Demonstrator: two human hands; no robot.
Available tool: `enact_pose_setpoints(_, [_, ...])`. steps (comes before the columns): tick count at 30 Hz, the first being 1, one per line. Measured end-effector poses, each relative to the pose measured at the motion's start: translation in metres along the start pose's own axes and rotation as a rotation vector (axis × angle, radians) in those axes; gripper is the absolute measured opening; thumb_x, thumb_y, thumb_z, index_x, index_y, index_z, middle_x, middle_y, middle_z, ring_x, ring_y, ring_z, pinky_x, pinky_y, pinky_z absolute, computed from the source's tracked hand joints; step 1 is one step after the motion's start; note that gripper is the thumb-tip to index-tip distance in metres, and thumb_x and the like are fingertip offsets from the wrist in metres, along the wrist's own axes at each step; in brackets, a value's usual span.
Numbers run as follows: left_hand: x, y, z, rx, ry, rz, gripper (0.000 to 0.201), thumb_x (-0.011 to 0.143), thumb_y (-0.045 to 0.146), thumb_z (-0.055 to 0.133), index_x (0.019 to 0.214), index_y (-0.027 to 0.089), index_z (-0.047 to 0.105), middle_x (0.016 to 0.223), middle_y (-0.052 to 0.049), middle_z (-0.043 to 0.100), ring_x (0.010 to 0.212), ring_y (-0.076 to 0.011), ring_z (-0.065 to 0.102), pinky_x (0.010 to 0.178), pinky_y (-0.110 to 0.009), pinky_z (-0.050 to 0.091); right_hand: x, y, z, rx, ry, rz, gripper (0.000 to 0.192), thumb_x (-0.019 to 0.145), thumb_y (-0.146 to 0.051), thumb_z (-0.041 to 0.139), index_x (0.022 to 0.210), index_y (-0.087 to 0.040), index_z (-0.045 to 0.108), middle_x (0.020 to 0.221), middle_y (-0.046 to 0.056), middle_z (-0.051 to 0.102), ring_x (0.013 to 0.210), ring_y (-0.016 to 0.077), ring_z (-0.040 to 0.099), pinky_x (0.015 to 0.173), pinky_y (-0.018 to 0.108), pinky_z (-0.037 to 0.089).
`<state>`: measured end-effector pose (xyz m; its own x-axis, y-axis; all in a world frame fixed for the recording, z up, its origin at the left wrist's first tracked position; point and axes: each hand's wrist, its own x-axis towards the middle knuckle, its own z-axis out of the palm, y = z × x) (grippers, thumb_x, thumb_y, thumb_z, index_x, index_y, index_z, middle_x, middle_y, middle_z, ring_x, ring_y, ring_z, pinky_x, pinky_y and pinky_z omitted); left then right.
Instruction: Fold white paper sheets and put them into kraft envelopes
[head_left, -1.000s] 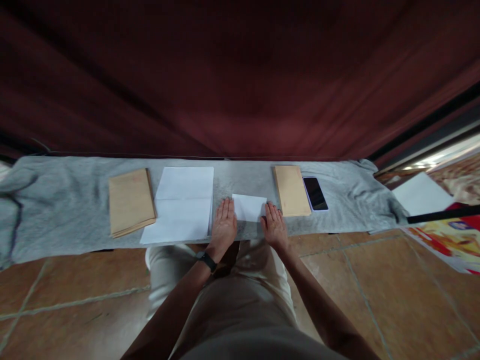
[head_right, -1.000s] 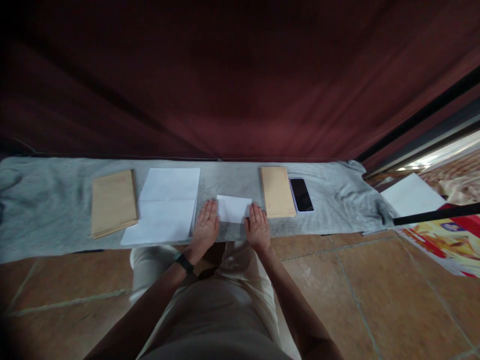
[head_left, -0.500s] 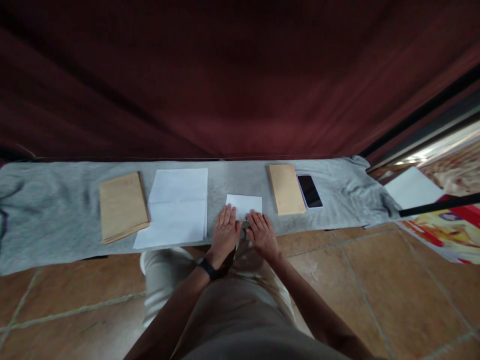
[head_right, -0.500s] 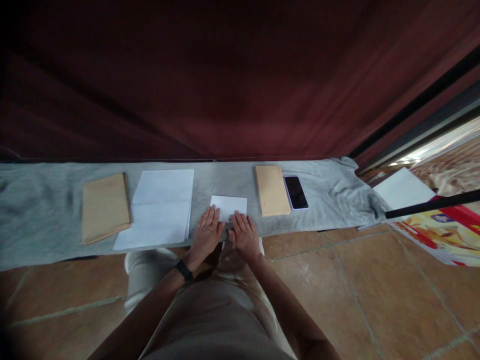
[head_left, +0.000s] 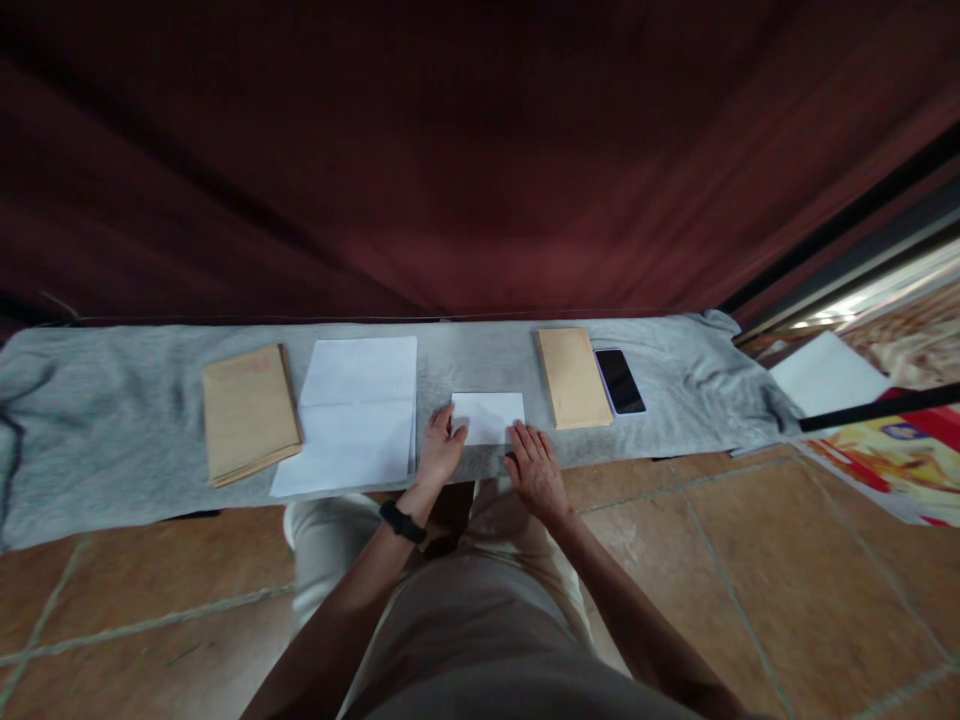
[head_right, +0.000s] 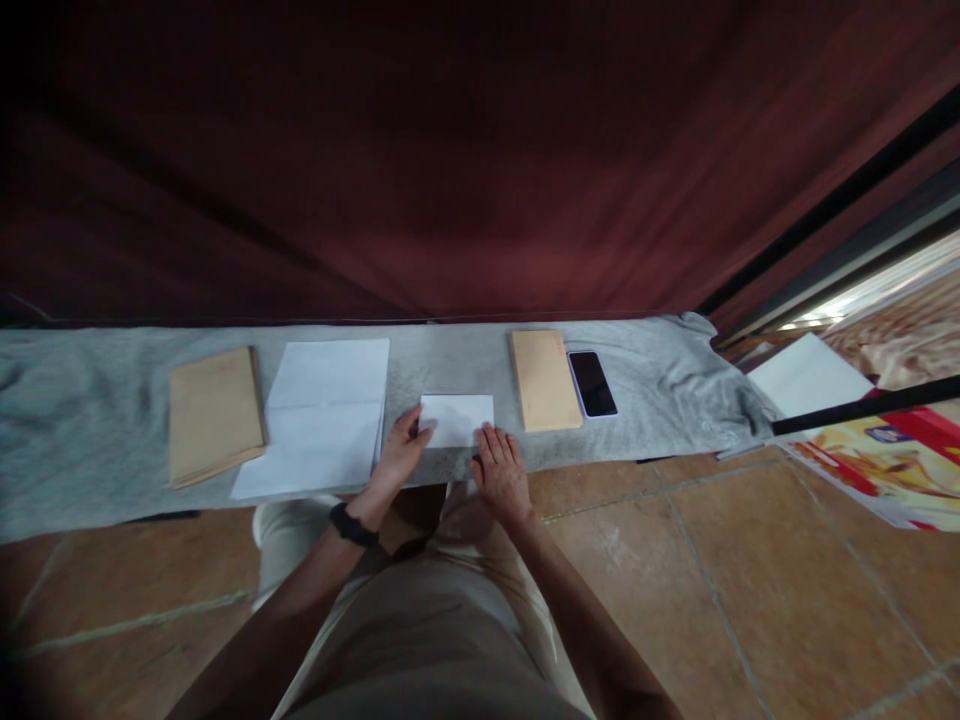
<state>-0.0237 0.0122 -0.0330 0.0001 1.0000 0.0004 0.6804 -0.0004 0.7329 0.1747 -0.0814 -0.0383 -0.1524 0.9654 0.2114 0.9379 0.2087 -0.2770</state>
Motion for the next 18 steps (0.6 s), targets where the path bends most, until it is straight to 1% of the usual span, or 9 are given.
enact_pose_setpoints(3, [0.002, 0.001, -0.003, -0.02, 0.015, -0.09, 0.052, 0.082, 0.022, 0.064, 0.133, 0.015, 0.06, 0.109, -0.01, 0.07, 0.093, -0.0227, 0.07, 0.085, -0.039, 0.06, 0.0, 0.001, 0.001, 0.024, 0.017, 0.002, 0.053, 0.105, -0.033, 0.043, 0.154, -0.012, 0.04, 0.159, 0.013, 0.042, 0.149, 0.0273, 0.037, 0.123, 0.049, 0.028])
enact_pose_setpoints(6, [0.0, 0.005, -0.006, -0.111, -0.005, -0.175, 0.057, 0.08, 0.021, 0.066, 0.136, 0.015, 0.058, 0.095, -0.007, 0.071, 0.087, -0.0223, 0.069, 0.082, -0.037, 0.058, 0.0, 0.001, 0.001, 0.064, 0.035, 0.008, 0.053, 0.104, -0.032, 0.044, 0.154, -0.012, 0.041, 0.158, 0.014, 0.044, 0.148, 0.0281, 0.037, 0.123, 0.05, 0.028])
enact_pose_setpoints(9, [-0.006, 0.015, -0.009, -0.333, -0.057, -0.253, 0.065, 0.079, 0.019, 0.065, 0.143, 0.015, 0.051, 0.085, -0.004, 0.071, 0.078, -0.0203, 0.068, 0.074, -0.032, 0.055, 0.0, 0.001, 0.002, 0.111, 0.059, 0.009, 0.053, 0.103, -0.031, 0.045, 0.154, -0.014, 0.041, 0.157, 0.014, 0.045, 0.148, 0.0287, 0.038, 0.122, 0.052, 0.029])
enact_pose_setpoints(13, [-0.019, 0.029, -0.014, -0.633, -0.11, -0.351, 0.09, 0.075, 0.019, 0.067, 0.157, 0.018, 0.03, 0.082, 0.0, 0.071, 0.064, -0.0163, 0.062, 0.056, -0.026, 0.048, 0.0, 0.004, 0.003, 0.181, 0.093, -0.008, 0.055, 0.102, -0.029, 0.047, 0.154, -0.014, 0.04, 0.157, 0.015, 0.046, 0.146, 0.0292, 0.04, 0.121, 0.053, 0.032])
enact_pose_setpoints(14, [-0.022, 0.032, -0.015, -0.681, -0.12, -0.364, 0.093, 0.074, 0.019, 0.068, 0.158, 0.019, 0.028, 0.079, 0.001, 0.07, 0.06, -0.0153, 0.06, 0.053, -0.025, 0.045, 0.001, 0.006, 0.002, 0.2, 0.101, -0.01, 0.054, 0.102, -0.028, 0.047, 0.153, -0.014, 0.041, 0.156, 0.015, 0.047, 0.145, 0.0289, 0.041, 0.12, 0.052, 0.033])
enact_pose_setpoints(15, [-0.025, 0.034, -0.017, -0.718, -0.129, -0.37, 0.094, 0.072, 0.018, 0.069, 0.157, 0.019, 0.03, 0.075, 0.003, 0.068, 0.058, -0.0145, 0.058, 0.051, -0.024, 0.043, 0.001, 0.008, 0.002, 0.221, 0.111, -0.01, 0.052, 0.101, -0.025, 0.047, 0.152, -0.015, 0.044, 0.155, 0.015, 0.048, 0.144, 0.0284, 0.042, 0.119, 0.051, 0.035])
enact_pose_setpoints(16, [-0.028, 0.034, -0.018, -0.748, -0.137, -0.371, 0.091, 0.07, 0.018, 0.069, 0.155, 0.019, 0.037, 0.071, 0.004, 0.066, 0.057, -0.0139, 0.056, 0.05, -0.023, 0.042, 0.002, 0.01, 0.0, 0.242, 0.122, -0.009, 0.05, 0.1, -0.022, 0.046, 0.15, -0.015, 0.047, 0.153, 0.014, 0.05, 0.143, 0.0278, 0.044, 0.118, 0.05, 0.037])
enact_pose_setpoints(18, [-0.031, 0.034, -0.021, -0.792, -0.148, -0.362, 0.076, 0.067, 0.017, 0.07, 0.142, 0.018, 0.054, 0.066, 0.004, 0.062, 0.056, -0.0129, 0.055, 0.05, -0.022, 0.04, 0.005, 0.016, -0.004, 0.285, 0.146, -0.002, 0.048, 0.097, -0.015, 0.045, 0.144, -0.018, 0.054, 0.148, 0.013, 0.055, 0.14, 0.0261, 0.048, 0.116, 0.047, 0.041])
